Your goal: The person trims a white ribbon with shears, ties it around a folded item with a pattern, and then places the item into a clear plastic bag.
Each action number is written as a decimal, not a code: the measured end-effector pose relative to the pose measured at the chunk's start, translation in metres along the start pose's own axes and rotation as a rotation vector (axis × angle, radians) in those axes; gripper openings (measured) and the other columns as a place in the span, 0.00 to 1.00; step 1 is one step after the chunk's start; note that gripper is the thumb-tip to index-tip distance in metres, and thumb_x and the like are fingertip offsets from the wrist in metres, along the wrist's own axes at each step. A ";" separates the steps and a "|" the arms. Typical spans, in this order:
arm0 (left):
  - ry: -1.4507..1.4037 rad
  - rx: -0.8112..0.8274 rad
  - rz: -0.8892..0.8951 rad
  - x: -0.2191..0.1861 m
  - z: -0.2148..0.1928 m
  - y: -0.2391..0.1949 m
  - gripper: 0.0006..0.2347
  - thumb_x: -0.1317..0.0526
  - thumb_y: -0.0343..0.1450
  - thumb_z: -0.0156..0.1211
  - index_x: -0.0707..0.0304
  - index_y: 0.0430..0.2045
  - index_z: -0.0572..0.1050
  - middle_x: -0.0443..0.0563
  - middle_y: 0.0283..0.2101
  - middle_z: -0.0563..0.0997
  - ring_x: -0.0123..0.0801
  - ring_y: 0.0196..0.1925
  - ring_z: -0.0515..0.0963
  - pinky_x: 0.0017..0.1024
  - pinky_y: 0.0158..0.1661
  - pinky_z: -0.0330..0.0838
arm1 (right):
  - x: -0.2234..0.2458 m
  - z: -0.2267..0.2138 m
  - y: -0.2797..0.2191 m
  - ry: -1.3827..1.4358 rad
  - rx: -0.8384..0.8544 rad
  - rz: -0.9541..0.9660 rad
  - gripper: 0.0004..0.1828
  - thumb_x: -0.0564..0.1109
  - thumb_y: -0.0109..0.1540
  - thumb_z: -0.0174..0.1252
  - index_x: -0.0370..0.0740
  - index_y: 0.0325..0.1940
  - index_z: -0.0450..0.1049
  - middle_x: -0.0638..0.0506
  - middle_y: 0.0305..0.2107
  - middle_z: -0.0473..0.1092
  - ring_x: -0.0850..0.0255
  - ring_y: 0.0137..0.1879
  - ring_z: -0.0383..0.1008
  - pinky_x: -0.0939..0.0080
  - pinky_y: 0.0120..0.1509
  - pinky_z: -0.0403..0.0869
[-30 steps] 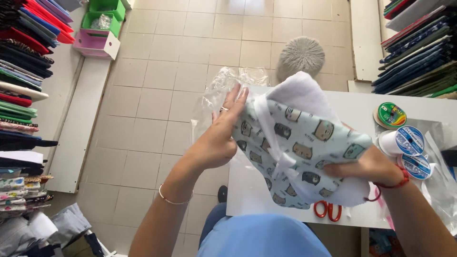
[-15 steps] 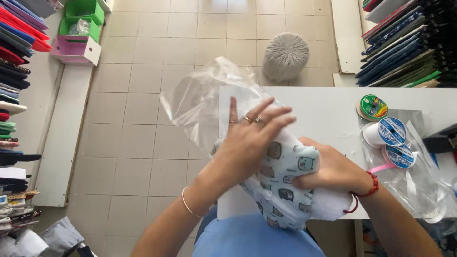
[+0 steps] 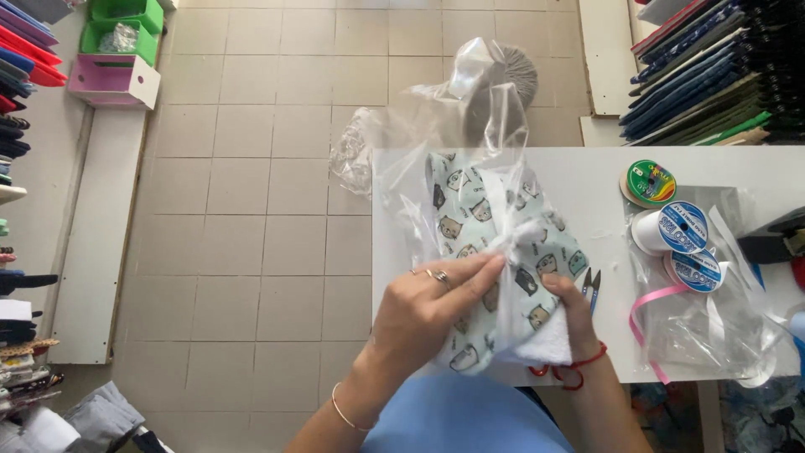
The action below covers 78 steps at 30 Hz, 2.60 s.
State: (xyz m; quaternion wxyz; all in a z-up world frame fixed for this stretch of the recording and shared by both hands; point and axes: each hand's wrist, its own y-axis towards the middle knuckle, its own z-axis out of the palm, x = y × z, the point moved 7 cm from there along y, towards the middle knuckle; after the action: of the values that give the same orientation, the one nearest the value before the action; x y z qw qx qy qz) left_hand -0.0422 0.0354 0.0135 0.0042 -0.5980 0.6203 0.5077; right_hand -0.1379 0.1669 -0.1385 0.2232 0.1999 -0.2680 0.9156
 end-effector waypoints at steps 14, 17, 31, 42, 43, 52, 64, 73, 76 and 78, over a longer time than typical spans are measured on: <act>-0.100 -0.290 -0.814 0.093 0.031 -0.080 0.06 0.61 0.65 0.53 0.61 0.31 0.70 0.48 0.32 0.67 0.35 0.34 0.73 0.28 0.30 0.73 | -0.012 -0.039 -0.003 -0.046 -0.153 -0.047 0.06 0.45 0.53 0.47 0.42 0.25 0.63 0.44 0.14 0.69 0.58 0.19 0.71 0.66 0.19 0.68; -0.166 -0.324 -0.857 0.096 0.032 -0.086 0.07 0.60 0.63 0.57 0.59 0.30 0.70 0.48 0.27 0.71 0.33 0.31 0.75 0.26 0.28 0.73 | -0.012 -0.017 -0.002 -0.078 -0.144 -0.036 0.08 0.47 0.53 0.47 0.41 0.31 0.65 0.43 0.18 0.70 0.57 0.21 0.72 0.65 0.20 0.70; -0.106 -0.173 -0.513 0.079 0.026 -0.068 0.07 0.59 0.62 0.57 0.52 0.31 0.76 0.44 0.27 0.70 0.27 0.28 0.73 0.22 0.29 0.72 | -0.016 -0.063 0.005 -0.507 -0.087 -0.025 0.23 0.43 0.49 0.50 0.34 0.48 0.64 0.39 0.20 0.70 0.53 0.21 0.71 0.53 0.21 0.71; 0.378 -0.061 -0.106 0.037 0.046 -0.019 0.11 0.61 0.60 0.60 0.49 0.35 0.74 0.44 0.36 0.72 0.28 0.40 0.69 0.36 0.53 0.54 | -0.019 -0.020 0.007 -0.997 -0.169 -0.133 0.31 0.56 0.59 0.34 0.38 0.62 0.48 0.39 0.53 0.57 0.50 0.56 0.59 0.45 0.57 0.58; 0.397 -0.040 -0.101 0.036 0.051 -0.016 0.12 0.62 0.58 0.61 0.52 0.35 0.74 0.47 0.36 0.72 0.31 0.41 0.69 0.40 0.53 0.53 | -0.019 -0.009 0.008 -1.095 -0.115 -0.187 0.32 0.56 0.60 0.32 0.37 0.63 0.46 0.36 0.54 0.54 0.47 0.58 0.55 0.43 0.58 0.55; 0.323 -0.110 0.143 0.015 0.087 -0.035 0.04 0.67 0.61 0.56 0.59 0.26 0.74 0.50 0.29 0.75 0.34 0.34 0.74 0.49 0.53 0.58 | -0.002 0.018 0.010 -1.424 -0.191 -0.295 0.24 0.46 0.54 0.36 0.30 0.50 0.58 0.38 0.25 0.55 0.51 0.34 0.56 0.50 0.36 0.55; 0.175 -0.105 -0.574 0.061 -0.007 -0.119 0.13 0.58 0.63 0.55 0.61 0.37 0.64 0.56 0.45 0.65 0.41 0.46 0.69 0.33 0.45 0.67 | 0.024 0.006 -0.026 -1.545 -0.434 -0.655 0.24 0.37 0.49 0.61 0.32 0.44 0.59 0.43 0.37 0.61 0.58 0.40 0.66 0.69 0.36 0.72; 0.148 -0.044 -0.580 0.072 -0.014 -0.140 0.02 0.66 0.66 0.47 0.59 0.29 0.67 0.47 0.35 0.74 0.29 0.29 0.75 0.23 0.27 0.67 | 0.000 -0.005 -0.047 -1.371 -0.352 -0.704 0.06 0.31 0.56 0.52 0.31 0.37 0.66 0.45 0.31 0.68 0.62 0.35 0.71 0.72 0.41 0.72; 0.163 -0.001 -0.456 0.063 -0.014 -0.150 0.03 0.68 0.66 0.46 0.59 0.27 0.67 0.45 0.32 0.75 0.27 0.25 0.74 0.21 0.23 0.65 | -0.006 -0.015 -0.070 -1.362 -0.388 -0.609 0.07 0.31 0.53 0.53 0.34 0.34 0.67 0.47 0.28 0.67 0.65 0.30 0.68 0.73 0.37 0.72; 0.148 0.013 -0.395 0.058 -0.017 -0.156 0.02 0.69 0.66 0.47 0.60 0.25 0.67 0.45 0.32 0.76 0.26 0.26 0.75 0.20 0.23 0.66 | -0.010 -0.019 -0.079 -1.347 -0.353 -0.551 0.07 0.30 0.52 0.53 0.34 0.33 0.67 0.47 0.27 0.67 0.65 0.27 0.68 0.73 0.33 0.73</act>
State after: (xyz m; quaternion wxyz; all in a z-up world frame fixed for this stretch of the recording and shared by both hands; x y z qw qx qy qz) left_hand 0.0677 0.0180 -0.1113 0.0621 -0.7435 0.4928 0.4477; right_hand -0.0933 0.2349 -0.1263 0.2606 0.7384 -0.4299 0.4495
